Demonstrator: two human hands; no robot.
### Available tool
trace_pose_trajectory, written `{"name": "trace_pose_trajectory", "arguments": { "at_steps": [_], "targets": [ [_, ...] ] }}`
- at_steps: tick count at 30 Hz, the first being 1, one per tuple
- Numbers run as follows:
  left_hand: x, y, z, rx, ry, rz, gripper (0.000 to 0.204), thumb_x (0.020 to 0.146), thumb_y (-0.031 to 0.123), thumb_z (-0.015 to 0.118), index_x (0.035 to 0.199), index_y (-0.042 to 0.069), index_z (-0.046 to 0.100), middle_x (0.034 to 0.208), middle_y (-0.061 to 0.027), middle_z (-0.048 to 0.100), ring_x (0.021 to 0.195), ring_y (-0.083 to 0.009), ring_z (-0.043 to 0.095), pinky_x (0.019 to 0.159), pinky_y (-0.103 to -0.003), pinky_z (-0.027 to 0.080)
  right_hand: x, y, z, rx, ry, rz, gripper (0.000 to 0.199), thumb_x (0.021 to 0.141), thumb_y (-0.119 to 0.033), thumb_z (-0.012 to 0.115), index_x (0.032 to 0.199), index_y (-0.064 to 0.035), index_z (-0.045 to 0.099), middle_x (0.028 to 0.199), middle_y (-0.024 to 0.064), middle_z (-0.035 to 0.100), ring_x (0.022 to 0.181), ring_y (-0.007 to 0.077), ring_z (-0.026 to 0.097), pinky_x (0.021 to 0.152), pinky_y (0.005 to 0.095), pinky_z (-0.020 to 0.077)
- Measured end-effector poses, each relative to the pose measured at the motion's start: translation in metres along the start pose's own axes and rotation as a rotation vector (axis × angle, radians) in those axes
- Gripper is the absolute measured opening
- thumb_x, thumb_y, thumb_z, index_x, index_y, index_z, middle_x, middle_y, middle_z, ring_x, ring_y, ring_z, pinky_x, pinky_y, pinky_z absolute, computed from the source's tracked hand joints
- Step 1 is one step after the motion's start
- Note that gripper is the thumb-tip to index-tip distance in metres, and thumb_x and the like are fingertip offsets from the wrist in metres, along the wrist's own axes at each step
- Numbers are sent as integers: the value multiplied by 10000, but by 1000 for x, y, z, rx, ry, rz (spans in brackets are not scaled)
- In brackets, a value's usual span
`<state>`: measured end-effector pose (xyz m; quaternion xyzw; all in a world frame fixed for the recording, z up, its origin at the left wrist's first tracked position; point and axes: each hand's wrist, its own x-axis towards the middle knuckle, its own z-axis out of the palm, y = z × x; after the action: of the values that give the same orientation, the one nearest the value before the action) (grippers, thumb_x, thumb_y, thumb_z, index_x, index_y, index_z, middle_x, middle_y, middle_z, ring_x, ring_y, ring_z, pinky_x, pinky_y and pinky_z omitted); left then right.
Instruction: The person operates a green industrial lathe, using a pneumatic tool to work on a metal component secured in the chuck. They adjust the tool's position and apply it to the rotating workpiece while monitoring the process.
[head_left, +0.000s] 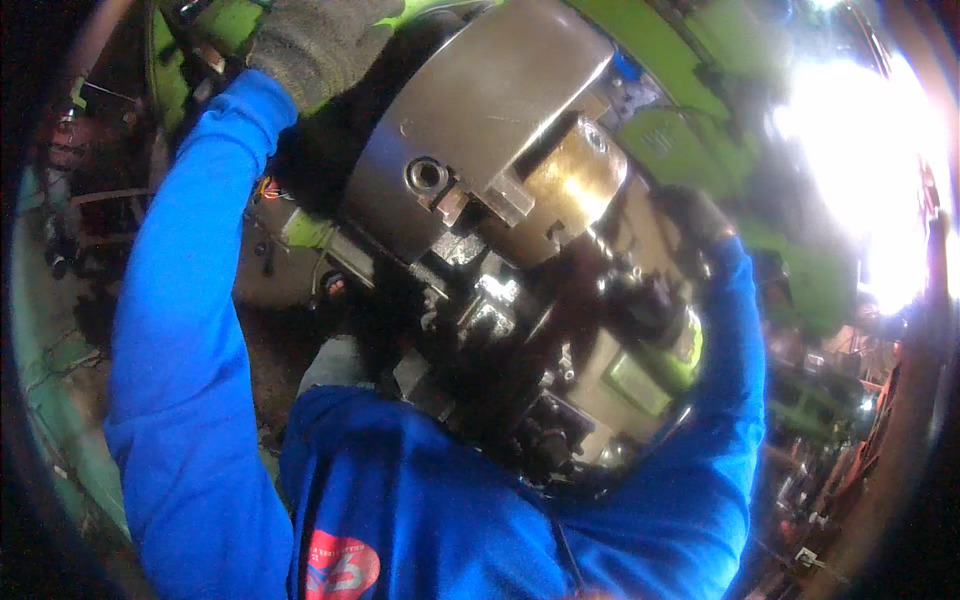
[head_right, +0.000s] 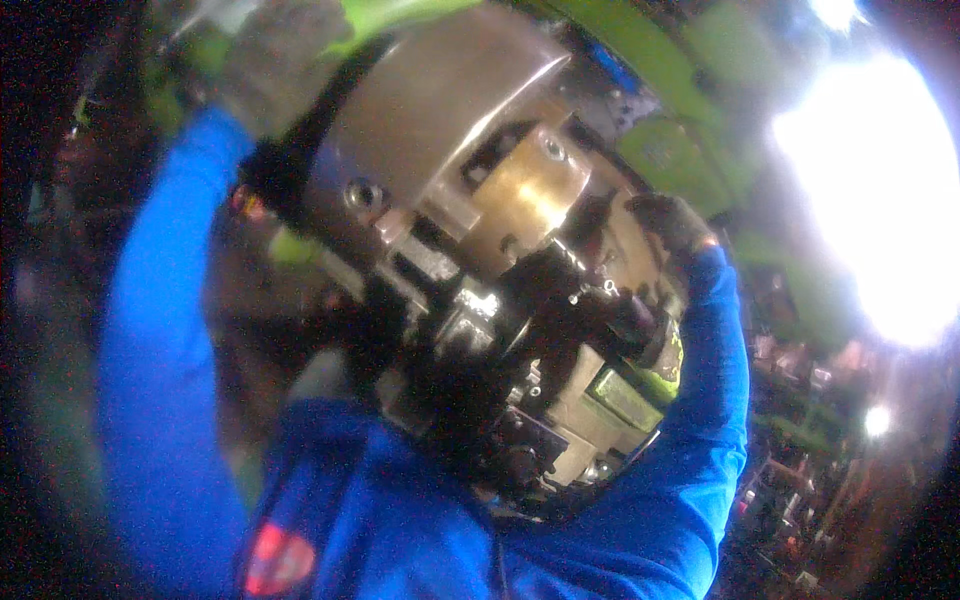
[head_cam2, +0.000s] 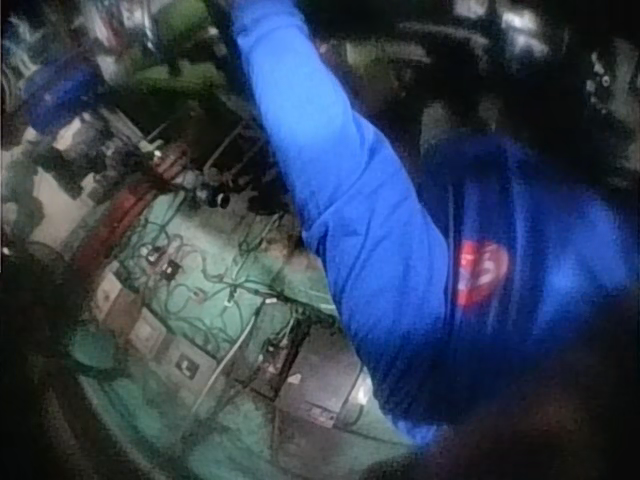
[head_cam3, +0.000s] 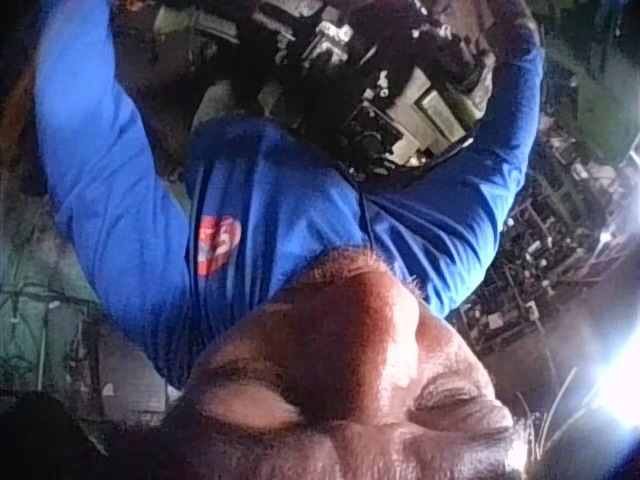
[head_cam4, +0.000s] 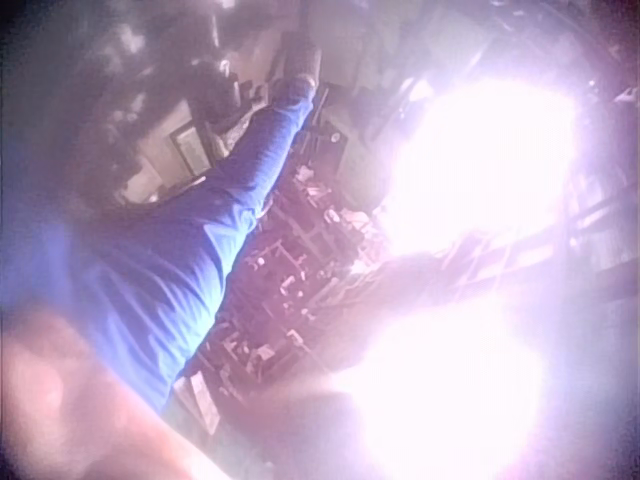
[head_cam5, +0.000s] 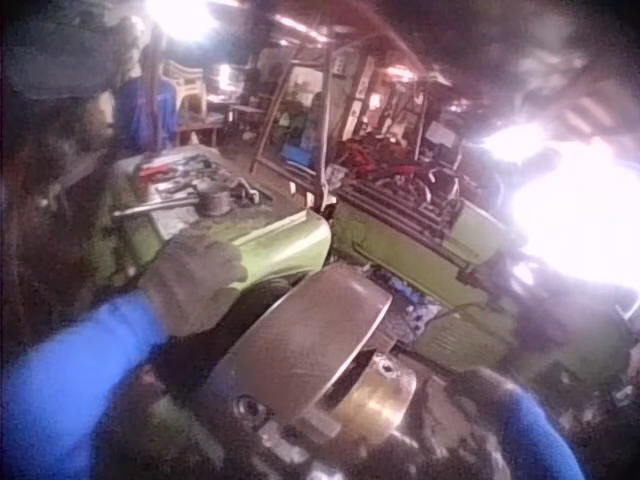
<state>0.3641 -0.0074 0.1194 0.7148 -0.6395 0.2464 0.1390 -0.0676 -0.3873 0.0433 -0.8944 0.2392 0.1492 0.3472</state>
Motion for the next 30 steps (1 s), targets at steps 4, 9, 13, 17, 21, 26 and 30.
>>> {"name": "trace_pose_trajectory", "arguments": {
  "at_steps": [4, 9, 13, 17, 21, 26, 30],
  "targets": [
    [-10, -10, 1, 72, 46, 31, 151, 766, 227, 654, 871, 119, 658, 914, -110, 620, 967, -335, 617, 903, -505, 458, -3, -54, 25, -63, -306, 70, 400, 899, 8, 568, 1292, 4, 641, 1260, 125, 683, 1114, 194, 647, 1010, 340, 510],
    [-9, -5, 11, 81, 73, 52, 125, 766, 228, 644, 829, 120, 650, 875, -104, 625, 919, -330, 631, 854, -507, 467, -18, -5, 56, 41, -230, -22, 323, 887, 1, 576, 1195, -5, 674, 1234, 139, 681, 1176, 256, 628, 1061, 371, 475],
    [0, -5, 12, 95, 13, 45, 82, 765, 199, 632, 784, 124, 660, 847, -118, 621, 856, -332, 638, 789, -494, 487, -27, 5, 59, -49, -196, -26, 311, 867, 4, 593, 1163, -14, 683, 1208, 152, 681, 1137, 274, 643, 1014, 370, 493],
    [-5, -10, -1, 114, 109, 89, 70, 764, 187, 628, 760, 128, 666, 841, -116, 623, 819, -330, 641, 749, -480, 498, -8, -1, 65, -286, -195, -120, 299, 845, 14, 587, 1117, -36, 700, 1133, 151, 694, 1063, 290, 662, 957, 371, 512],
    [-4, -8, 4, 98, 36, 26, 72, 767, 199, 636, 787, 136, 666, 844, -90, 623, 845, -314, 642, 778, -472, 492, -9, 16, 76, -126, -68, 34, 256, 838, 1, 586, 1052, -45, 717, 1050, 149, 708, 1007, 318, 672, 908, 383, 527],
    [-8, -11, 0, 113, 78, 71, 82, 777, 235, 643, 791, 156, 658, 843, -74, 615, 863, -290, 640, 794, -463, 486, -3, 13, 70, -302, -144, -67, 209, 843, -35, 595, 1006, -35, 725, 1024, 154, 713, 959, 328, 677, 860, 393, 530],
    [-10, -10, 5, 146, 84, 60, 105, 789, 262, 634, 797, 161, 659, 841, -69, 613, 857, -284, 641, 791, -467, 486, -9, -4, 70, -275, -75, -88, 187, 869, -73, 608, 998, -42, 740, 994, 145, 727, 933, 316, 688, 844, 389, 535]
  ]
}}
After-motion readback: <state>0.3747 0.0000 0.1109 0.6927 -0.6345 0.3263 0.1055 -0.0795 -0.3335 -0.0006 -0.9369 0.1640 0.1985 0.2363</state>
